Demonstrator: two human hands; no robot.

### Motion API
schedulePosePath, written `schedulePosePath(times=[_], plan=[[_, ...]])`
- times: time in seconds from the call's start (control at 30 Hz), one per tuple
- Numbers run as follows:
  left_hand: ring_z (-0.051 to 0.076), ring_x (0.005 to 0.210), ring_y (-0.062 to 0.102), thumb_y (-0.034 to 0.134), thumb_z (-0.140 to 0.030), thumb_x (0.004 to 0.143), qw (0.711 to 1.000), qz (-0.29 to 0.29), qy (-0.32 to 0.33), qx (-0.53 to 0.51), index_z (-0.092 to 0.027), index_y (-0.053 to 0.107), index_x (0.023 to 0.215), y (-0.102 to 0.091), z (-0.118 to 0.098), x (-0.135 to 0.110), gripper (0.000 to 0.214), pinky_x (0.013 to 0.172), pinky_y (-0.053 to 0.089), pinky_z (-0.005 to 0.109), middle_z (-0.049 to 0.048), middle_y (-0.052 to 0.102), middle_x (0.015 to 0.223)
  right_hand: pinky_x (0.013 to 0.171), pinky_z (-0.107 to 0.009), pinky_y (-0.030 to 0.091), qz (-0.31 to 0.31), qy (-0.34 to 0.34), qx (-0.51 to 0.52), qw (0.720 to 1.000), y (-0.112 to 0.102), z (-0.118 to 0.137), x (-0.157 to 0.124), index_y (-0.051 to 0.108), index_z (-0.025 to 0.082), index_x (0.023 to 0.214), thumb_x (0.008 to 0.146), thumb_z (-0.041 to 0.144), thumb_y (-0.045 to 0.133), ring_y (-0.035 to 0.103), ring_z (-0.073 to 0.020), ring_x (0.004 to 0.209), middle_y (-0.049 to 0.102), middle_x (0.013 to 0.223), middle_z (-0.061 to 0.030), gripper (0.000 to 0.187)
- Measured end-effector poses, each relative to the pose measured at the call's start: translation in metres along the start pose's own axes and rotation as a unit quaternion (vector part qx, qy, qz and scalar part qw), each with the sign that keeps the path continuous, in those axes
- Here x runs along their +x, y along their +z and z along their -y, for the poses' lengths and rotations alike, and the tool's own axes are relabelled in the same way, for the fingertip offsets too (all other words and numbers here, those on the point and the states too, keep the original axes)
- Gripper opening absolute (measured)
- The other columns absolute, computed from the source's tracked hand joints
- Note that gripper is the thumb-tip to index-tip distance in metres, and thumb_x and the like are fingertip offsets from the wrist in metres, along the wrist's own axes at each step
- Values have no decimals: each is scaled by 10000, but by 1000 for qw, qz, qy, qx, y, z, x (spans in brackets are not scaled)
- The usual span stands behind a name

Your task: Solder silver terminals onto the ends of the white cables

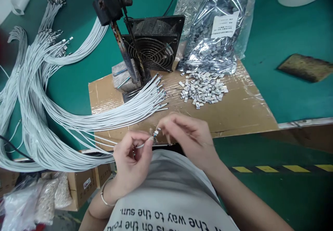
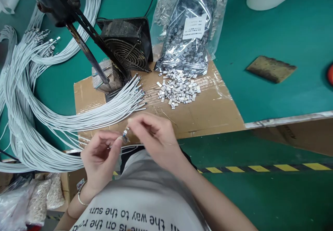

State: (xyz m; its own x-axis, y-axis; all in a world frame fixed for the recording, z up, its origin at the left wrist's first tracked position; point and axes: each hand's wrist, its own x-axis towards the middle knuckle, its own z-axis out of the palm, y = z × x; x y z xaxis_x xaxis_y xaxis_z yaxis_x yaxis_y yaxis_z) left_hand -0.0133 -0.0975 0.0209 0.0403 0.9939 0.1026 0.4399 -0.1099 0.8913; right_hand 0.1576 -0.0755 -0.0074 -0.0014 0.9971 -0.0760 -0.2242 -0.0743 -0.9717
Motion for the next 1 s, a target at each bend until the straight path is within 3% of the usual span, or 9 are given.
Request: schedulePosePath(times=[0.1,0.17,0.23,0.3,0.43,0.57,0.77,0.9,1.0], plan=[[145,644,659,729,-146,961,999,46,-27,-2,-202,732,884,-2,9,-1,95,556,527,251,34,758,790,503,-316,534,-53,0,37,998,-29,0,7,845,224,864,1058,651,502,681,-185,597,786,766,-79,581],[188,762,715,723,-148,962,994,112,-10,-5,-196,746,865,-4,19,-3,111,663,582,304,75,785,880,486,-339,530,-169,-22,-6,985,-50,-1,13,864,210,845,1041,660,544,697,-205,571,787,729,-105,586],[232,879,739,741,-135,940,987,157,42,12,-198,779,879,-7,30,-7,96,823,612,389,94,795,932,522,-372,547,-309,-70,-92,944,-67,-3,19,846,180,807,1036,656,571,733,-240,631,789,760,-137,596],[219,872,738,743,-136,947,989,137,57,19,-196,802,1006,-9,40,-10,103,817,614,377,112,779,1050,581,-400,569,-357,-90,-146,918,-75,-6,21,834,177,820,1042,645,589,763,-265,715,792,817,-151,573],[125,654,565,712,-137,998,995,24,43,92,-219,766,1291,-12,48,-7,309,616,525,250,6,604,876,680,-451,615,-310,-94,-160,933,-72,-12,17,829,203,840,1075,618,557,779,-284,790,808,880,-151,549],[121,651,544,688,-148,1013,978,54,78,185,-217,718,1379,-2,48,6,374,590,488,240,12,598,924,688,-449,632,-293,-106,-162,936,-65,-14,15,837,221,849,1099,545,548,775,-264,775,815,877,-119,501],[198,823,640,690,-108,985,955,48,169,238,-218,730,1013,9,43,19,120,724,538,316,52,654,921,636,-421,606,-314,-125,-229,913,-79,-14,9,851,243,862,1032,389,700,734,-248,681,807,805,-84,269],[245,1039,700,654,-65,975,965,153,155,143,-209,660,1017,-8,33,22,151,844,589,363,107,697,1068,561,-380,504,-252,-118,-323,905,-90,-12,-2,821,281,846,946,307,800,656,-220,620,771,748,-34,105],[172,802,697,649,-94,1003,967,236,72,64,-213,652,1010,-15,25,23,119,672,557,271,49,723,926,533,-349,444,-199,-130,-395,888,-88,-10,-3,793,270,829,909,290,830,596,-179,579,737,715,-10,91]])
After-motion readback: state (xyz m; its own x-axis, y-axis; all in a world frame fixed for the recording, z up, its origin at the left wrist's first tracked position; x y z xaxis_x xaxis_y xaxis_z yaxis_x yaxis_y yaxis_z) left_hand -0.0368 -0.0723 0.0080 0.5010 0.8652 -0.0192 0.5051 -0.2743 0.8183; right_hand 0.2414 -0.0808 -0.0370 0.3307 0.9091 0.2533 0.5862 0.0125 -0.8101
